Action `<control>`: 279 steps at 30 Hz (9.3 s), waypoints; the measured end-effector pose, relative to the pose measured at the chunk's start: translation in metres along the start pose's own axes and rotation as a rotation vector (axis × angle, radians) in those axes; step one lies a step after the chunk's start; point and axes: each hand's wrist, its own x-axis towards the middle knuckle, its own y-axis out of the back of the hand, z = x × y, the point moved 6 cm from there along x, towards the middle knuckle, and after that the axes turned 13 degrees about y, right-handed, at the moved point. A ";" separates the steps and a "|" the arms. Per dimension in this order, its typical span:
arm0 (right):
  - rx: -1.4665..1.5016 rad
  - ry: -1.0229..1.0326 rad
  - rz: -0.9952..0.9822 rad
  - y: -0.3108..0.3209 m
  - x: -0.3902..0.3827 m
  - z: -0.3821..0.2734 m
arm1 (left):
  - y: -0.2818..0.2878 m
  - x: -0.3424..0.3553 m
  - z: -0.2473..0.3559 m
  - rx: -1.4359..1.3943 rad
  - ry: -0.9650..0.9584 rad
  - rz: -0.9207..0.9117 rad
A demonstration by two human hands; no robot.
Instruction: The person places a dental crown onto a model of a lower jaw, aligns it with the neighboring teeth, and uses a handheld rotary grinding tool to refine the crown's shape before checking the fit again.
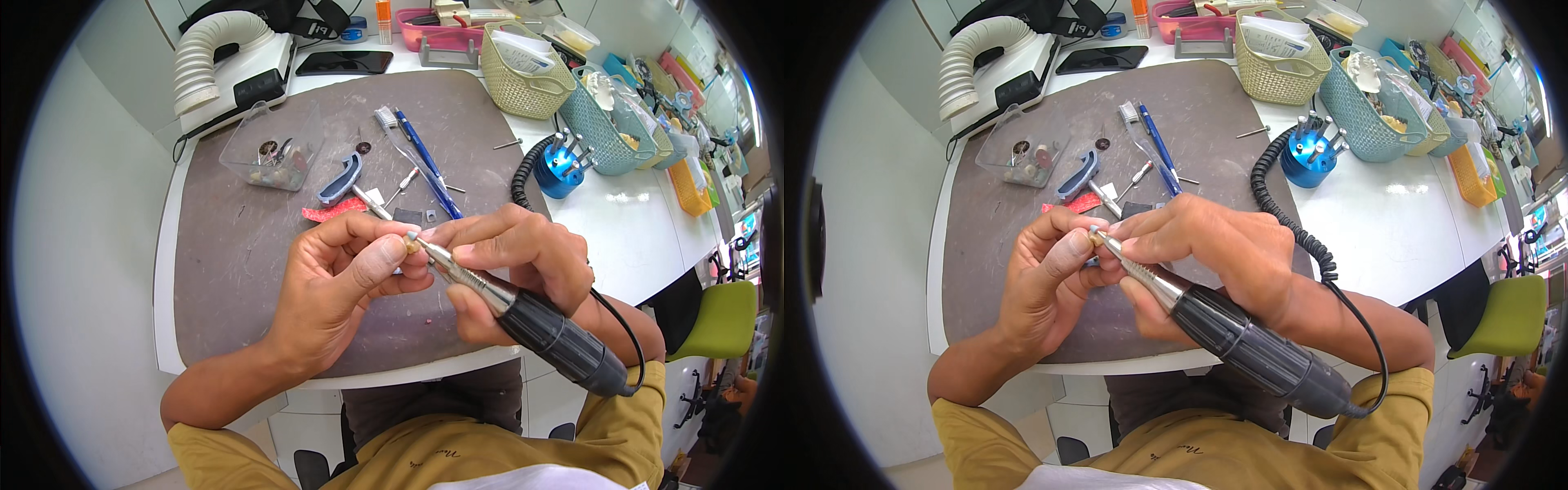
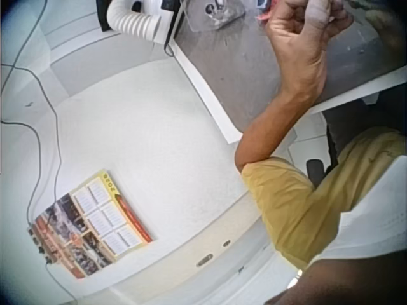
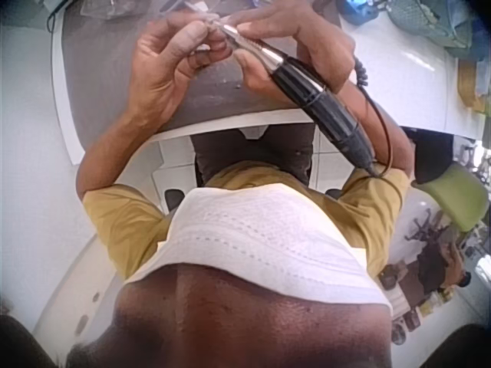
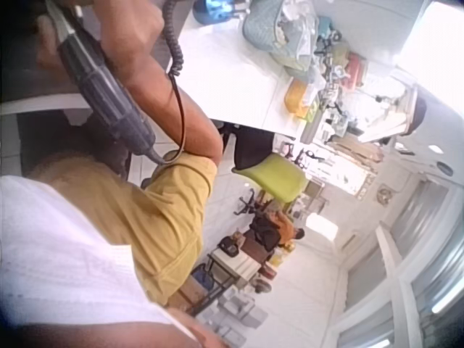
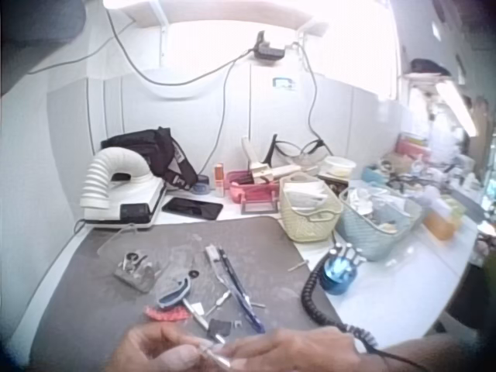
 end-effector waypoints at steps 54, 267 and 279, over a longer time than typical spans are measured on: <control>-0.181 -0.173 -0.188 0.008 0.020 0.023 | 0.011 0.014 0.027 0.321 -0.211 0.163; -0.265 -0.100 -0.343 0.001 0.004 0.038 | 0.006 -0.001 0.062 0.588 -0.409 0.340; -0.489 0.145 -0.561 -0.013 -0.003 0.038 | 0.052 -0.001 0.042 0.768 -0.090 0.290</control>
